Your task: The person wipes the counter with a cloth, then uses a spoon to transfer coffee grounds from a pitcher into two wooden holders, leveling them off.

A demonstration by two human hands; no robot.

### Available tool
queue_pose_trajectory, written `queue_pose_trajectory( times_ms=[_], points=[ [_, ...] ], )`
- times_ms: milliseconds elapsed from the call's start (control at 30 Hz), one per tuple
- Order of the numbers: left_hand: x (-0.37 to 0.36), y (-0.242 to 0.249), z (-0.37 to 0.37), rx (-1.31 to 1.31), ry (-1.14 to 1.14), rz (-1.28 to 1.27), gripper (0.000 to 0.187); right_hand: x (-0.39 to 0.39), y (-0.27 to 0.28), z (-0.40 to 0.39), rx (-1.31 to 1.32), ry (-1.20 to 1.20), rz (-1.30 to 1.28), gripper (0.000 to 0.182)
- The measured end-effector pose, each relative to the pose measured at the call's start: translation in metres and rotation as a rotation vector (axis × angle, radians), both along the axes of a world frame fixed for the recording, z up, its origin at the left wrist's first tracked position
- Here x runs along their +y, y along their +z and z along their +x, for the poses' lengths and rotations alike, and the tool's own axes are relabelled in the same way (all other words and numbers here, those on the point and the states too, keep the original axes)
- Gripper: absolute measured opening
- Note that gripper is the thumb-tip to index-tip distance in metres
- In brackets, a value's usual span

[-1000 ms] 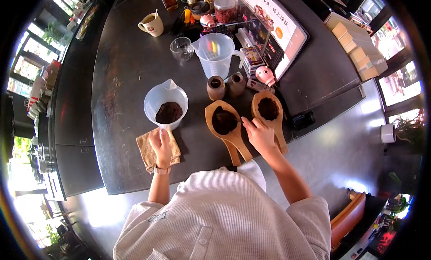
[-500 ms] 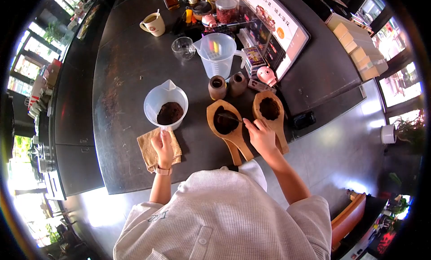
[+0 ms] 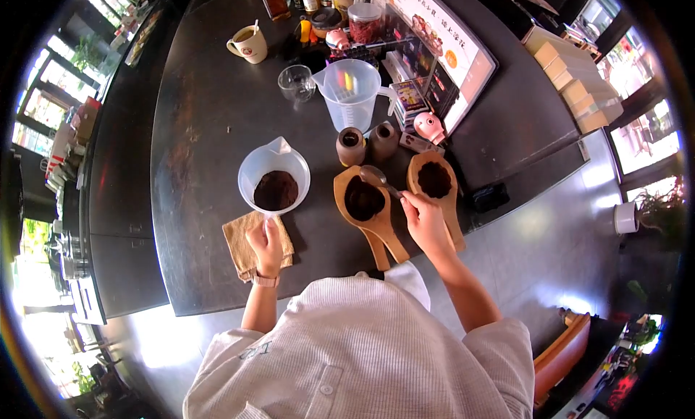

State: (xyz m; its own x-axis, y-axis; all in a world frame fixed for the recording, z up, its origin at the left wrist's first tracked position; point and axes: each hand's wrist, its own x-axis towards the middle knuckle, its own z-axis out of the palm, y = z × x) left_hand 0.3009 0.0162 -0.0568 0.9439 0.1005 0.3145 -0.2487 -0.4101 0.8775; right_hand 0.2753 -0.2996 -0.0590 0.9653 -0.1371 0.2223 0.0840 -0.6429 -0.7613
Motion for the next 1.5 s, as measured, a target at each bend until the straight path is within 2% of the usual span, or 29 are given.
queue_pose_trajectory(
  times_ms=[100,167,200,267,300,333,400,467,500,533,600,667,767,800,867,967,1067,1233,1267,1333,1367,1400,1500],
  points=[
    [-0.008,0.016,0.001,-0.013,-0.064,0.136,0.029,0.002,0.017,0.001,0.094,0.035,0.244,0.018],
    [-0.013,0.028,0.005,-0.112,-0.112,0.231,0.025,0.012,0.055,0.003,0.083,0.130,0.342,0.020],
    [-0.018,0.040,0.004,-0.201,-0.162,0.304,0.025,0.017,0.068,0.007,-0.011,0.173,0.251,0.018],
    [-0.021,0.050,0.002,-0.212,-0.253,0.426,0.027,0.025,0.103,0.014,-0.012,0.233,-0.059,0.017],
    [-0.025,0.055,0.002,-0.249,-0.288,0.439,0.030,0.034,0.117,0.017,-0.096,0.237,-0.147,0.016],
    [-0.027,0.059,0.001,-0.270,-0.311,0.493,0.029,0.036,0.114,0.022,-0.202,0.300,-0.421,0.021],
    [-0.033,0.066,-0.002,-0.302,-0.371,0.572,0.030,0.049,0.112,0.033,-0.262,0.325,-0.673,0.027],
    [-0.038,0.066,-0.005,-0.303,-0.439,0.547,0.031,0.060,0.097,0.049,-0.420,0.374,-0.793,0.029],
    [-0.040,0.067,-0.006,-0.316,-0.470,0.521,0.032,0.068,0.101,0.052,-0.408,0.356,-0.826,0.023],
    [-0.041,0.068,-0.009,-0.324,-0.506,0.501,0.033,0.070,0.081,0.059,-0.330,0.367,-0.782,0.021],
    [-0.042,0.073,-0.015,-0.364,-0.537,0.505,0.033,0.073,0.063,0.065,-0.316,0.476,-0.759,0.017],
    [-0.043,0.073,-0.020,-0.385,-0.505,0.540,0.033,0.083,0.072,0.061,-0.090,0.548,-0.778,0.011],
    [-0.046,0.074,-0.025,-0.408,-0.424,0.502,0.030,0.095,0.082,0.052,0.116,0.576,-0.790,0.013],
    [-0.048,0.072,-0.026,-0.423,-0.409,0.500,0.030,0.093,0.084,0.050,0.085,0.617,-0.729,0.022],
    [-0.052,0.070,-0.029,-0.439,-0.415,0.520,0.029,0.089,0.074,0.049,0.205,0.565,-0.723,0.026],
    [-0.058,0.069,-0.036,-0.442,-0.449,0.570,0.028,0.074,0.071,0.043,0.045,0.515,-0.351,0.025],
    [-0.057,0.072,-0.037,-0.414,-0.440,0.567,0.028,0.068,0.088,0.039,0.033,0.458,-0.265,0.018],
    [-0.058,0.074,-0.039,-0.259,-0.304,0.435,0.028,0.049,0.113,0.036,0.194,0.458,0.017,0.015],
    [-0.058,0.074,-0.041,-0.189,-0.285,0.440,0.031,0.041,0.108,0.041,0.282,0.483,0.064,0.015],
    [-0.059,0.071,-0.041,-0.209,-0.211,0.374,0.031,0.028,0.093,0.044,0.287,0.463,0.206,0.016],
    [-0.059,0.072,-0.040,-0.188,-0.199,0.357,0.030,0.022,0.087,0.047,0.256,0.500,0.249,0.017],
    [-0.061,0.072,-0.043,-0.157,-0.186,0.339,0.029,0.020,0.100,0.048,0.392,0.516,0.285,0.018],
    [-0.065,0.076,-0.045,-0.129,-0.171,0.265,0.030,0.015,0.118,0.049,0.469,0.536,0.288,0.019]
  ],
)
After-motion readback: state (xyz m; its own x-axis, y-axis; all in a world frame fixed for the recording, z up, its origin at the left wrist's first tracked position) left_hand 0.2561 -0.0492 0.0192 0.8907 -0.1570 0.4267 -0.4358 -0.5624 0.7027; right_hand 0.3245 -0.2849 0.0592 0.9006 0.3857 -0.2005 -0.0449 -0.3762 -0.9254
